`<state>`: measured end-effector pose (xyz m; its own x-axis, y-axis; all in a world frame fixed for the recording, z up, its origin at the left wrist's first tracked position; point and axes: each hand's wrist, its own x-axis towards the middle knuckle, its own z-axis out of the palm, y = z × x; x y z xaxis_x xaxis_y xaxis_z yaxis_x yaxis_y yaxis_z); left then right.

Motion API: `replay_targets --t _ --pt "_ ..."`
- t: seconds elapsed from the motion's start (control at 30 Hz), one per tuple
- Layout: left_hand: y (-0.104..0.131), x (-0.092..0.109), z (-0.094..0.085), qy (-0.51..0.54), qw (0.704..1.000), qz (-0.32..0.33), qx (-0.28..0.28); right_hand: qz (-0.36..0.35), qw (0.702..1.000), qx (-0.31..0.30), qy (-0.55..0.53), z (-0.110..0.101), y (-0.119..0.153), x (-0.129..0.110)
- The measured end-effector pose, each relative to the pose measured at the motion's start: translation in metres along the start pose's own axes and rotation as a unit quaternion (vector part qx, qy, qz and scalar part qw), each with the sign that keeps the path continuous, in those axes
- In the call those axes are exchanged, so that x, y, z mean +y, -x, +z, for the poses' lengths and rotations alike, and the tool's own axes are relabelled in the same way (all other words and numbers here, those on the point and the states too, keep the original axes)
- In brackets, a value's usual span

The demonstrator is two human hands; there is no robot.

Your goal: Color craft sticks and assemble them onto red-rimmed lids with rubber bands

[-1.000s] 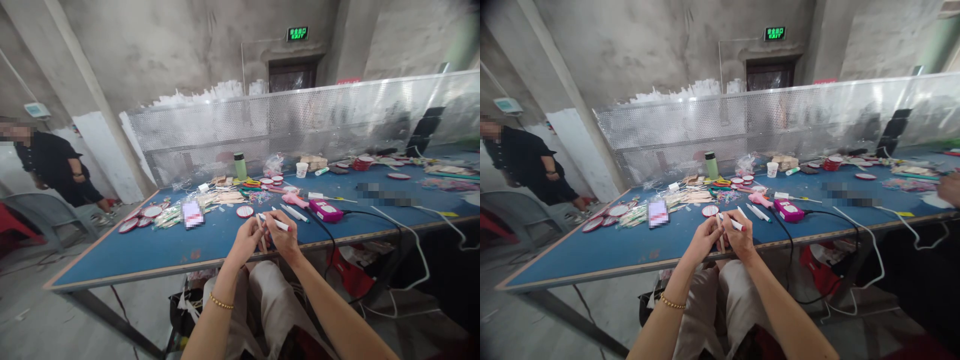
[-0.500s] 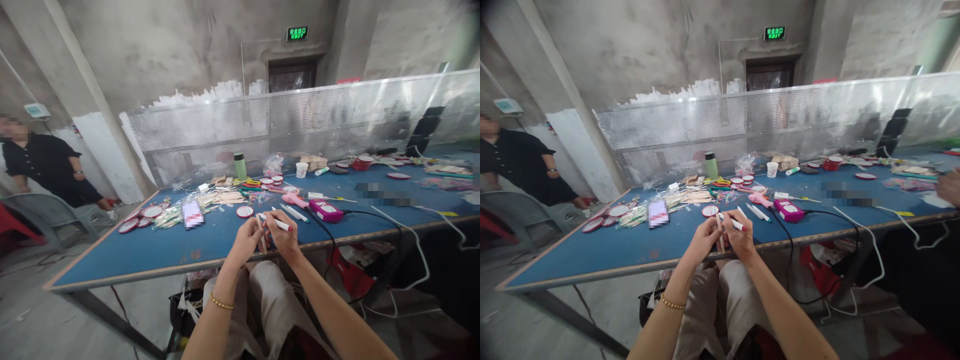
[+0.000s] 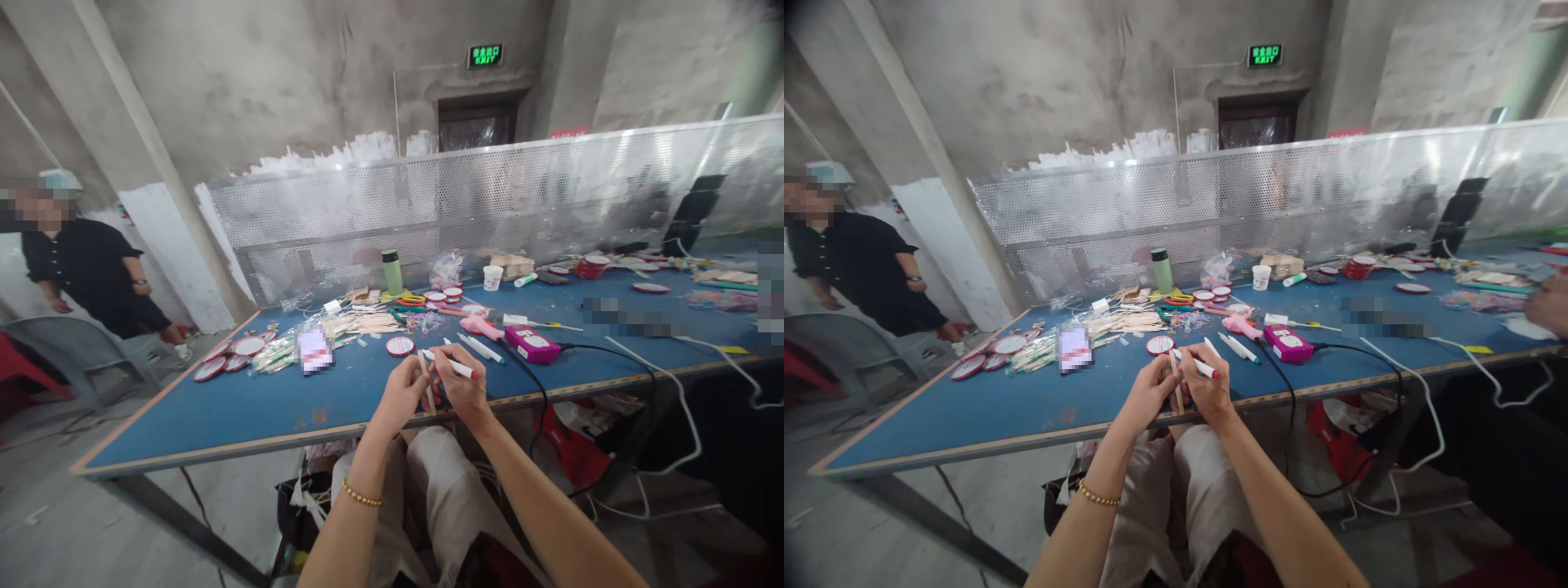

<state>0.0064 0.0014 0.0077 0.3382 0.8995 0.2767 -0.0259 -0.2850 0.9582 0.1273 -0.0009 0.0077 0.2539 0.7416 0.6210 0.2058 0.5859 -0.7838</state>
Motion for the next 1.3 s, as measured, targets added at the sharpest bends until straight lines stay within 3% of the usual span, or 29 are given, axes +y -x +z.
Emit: replay_targets --t 0.4,1.3 --pt "-0.0003 -0.0016 -0.0001 -0.01 1.0 0.01 0.003 -0.001 1.0 -0.023 -0.015 0.0 -0.0005 0.0054" --pt "-0.0018 -0.0036 -0.0004 -0.001 1.0 0.004 -0.003 0.001 1.0 0.0 -0.006 0.0003 -0.0011 0.0022"
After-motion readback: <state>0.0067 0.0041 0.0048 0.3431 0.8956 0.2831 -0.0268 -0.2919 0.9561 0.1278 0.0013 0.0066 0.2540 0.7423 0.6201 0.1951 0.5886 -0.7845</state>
